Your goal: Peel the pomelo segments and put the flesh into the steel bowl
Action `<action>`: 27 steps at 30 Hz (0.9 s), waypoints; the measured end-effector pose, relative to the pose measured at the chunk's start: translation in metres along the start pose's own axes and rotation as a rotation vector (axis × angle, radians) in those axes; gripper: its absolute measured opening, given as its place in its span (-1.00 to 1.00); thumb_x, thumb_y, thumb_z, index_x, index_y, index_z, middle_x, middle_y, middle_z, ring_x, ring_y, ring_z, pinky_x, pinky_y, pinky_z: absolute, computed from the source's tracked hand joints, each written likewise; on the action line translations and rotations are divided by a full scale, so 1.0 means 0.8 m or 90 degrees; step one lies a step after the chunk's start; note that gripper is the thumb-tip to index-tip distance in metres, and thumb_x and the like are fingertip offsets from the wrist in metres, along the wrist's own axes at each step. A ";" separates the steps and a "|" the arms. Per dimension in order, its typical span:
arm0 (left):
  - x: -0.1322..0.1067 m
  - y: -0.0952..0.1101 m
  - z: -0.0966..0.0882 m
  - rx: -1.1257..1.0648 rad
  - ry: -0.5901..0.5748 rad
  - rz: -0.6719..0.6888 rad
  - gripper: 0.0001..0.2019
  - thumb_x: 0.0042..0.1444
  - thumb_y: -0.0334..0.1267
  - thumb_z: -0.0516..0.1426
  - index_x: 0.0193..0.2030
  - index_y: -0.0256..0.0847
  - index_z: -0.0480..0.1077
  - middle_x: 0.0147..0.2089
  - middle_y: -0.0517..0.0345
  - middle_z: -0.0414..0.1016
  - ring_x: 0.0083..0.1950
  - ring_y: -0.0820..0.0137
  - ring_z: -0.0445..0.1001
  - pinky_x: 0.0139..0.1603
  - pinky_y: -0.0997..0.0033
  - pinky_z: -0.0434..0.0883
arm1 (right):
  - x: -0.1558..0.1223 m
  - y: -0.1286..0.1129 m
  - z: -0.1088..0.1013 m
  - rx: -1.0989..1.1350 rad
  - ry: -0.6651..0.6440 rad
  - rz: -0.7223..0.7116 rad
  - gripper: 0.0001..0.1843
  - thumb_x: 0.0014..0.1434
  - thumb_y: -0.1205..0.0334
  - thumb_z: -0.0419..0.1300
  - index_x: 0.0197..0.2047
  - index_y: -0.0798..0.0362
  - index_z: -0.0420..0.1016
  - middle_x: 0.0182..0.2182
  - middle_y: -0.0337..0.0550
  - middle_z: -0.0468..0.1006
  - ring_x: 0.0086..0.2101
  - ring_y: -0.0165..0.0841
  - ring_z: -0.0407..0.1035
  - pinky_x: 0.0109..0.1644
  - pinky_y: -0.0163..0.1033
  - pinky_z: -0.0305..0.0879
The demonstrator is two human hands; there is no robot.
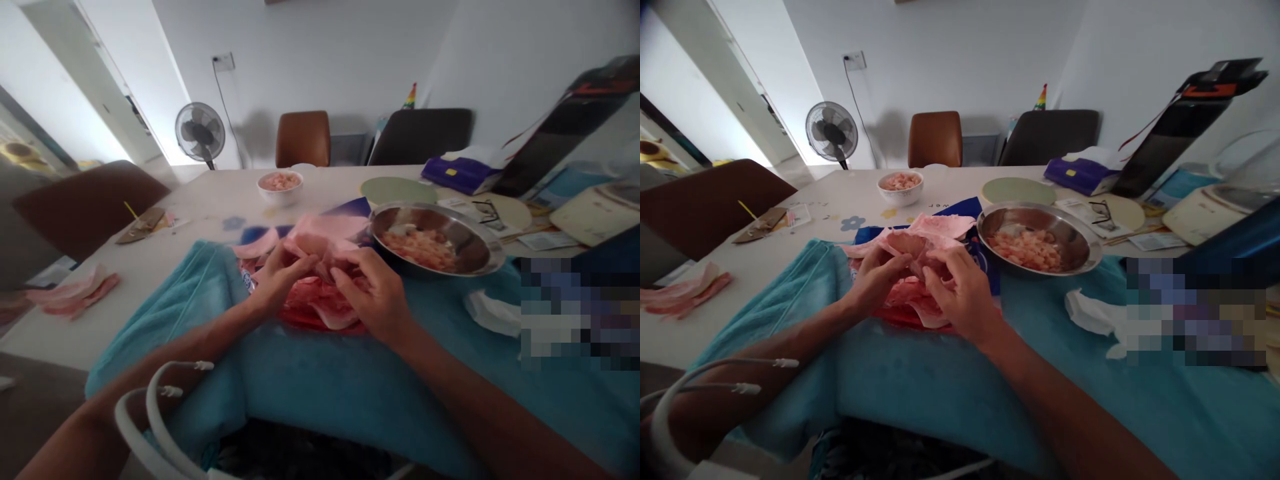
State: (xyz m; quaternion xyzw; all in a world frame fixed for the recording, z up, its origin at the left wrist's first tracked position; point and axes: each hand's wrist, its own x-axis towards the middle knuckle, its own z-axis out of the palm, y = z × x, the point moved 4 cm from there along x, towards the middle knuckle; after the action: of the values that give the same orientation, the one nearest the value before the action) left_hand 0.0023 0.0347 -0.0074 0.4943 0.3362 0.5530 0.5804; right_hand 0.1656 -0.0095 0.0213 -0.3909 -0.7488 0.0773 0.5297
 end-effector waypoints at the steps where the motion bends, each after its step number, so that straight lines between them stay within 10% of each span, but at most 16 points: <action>1: 0.000 0.000 0.000 -0.013 -0.001 -0.007 -0.77 0.05 -0.18 0.38 -0.30 -0.21 0.45 -0.38 0.16 0.58 -0.32 0.40 0.60 -0.21 0.35 0.60 | 0.000 -0.001 0.000 -0.008 -0.007 -0.011 -0.84 0.31 0.33 0.19 -0.07 -0.05 0.51 -0.18 -0.08 0.62 -0.18 -0.21 0.57 -0.12 -0.11 0.57; 10: 0.005 -0.001 0.005 -0.122 -0.035 -0.061 -0.82 -0.09 -0.32 0.32 -0.29 -0.21 0.49 -0.36 0.16 0.57 -0.32 0.39 0.57 -0.14 0.28 0.57 | -0.005 0.006 0.003 -0.099 0.018 -0.097 -0.63 0.31 0.17 0.30 0.17 -0.07 0.45 0.05 0.06 0.52 0.08 -0.02 0.49 0.16 0.14 0.54; 27: 0.000 -0.001 0.006 -0.121 -0.060 -0.042 -0.49 -0.21 -0.44 0.36 -0.02 -0.14 0.49 -0.20 0.16 0.60 -0.16 0.34 0.55 -0.08 0.33 0.49 | -0.002 0.011 0.006 -0.048 -0.023 0.058 -0.48 0.17 0.16 0.38 0.19 -0.06 0.40 0.07 0.00 0.57 0.01 -0.08 0.53 0.03 0.06 0.58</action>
State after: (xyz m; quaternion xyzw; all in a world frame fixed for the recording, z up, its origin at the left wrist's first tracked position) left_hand 0.0073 0.0341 -0.0068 0.4513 0.2710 0.5389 0.6576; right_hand 0.1657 -0.0031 0.0135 -0.4426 -0.7420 0.0801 0.4971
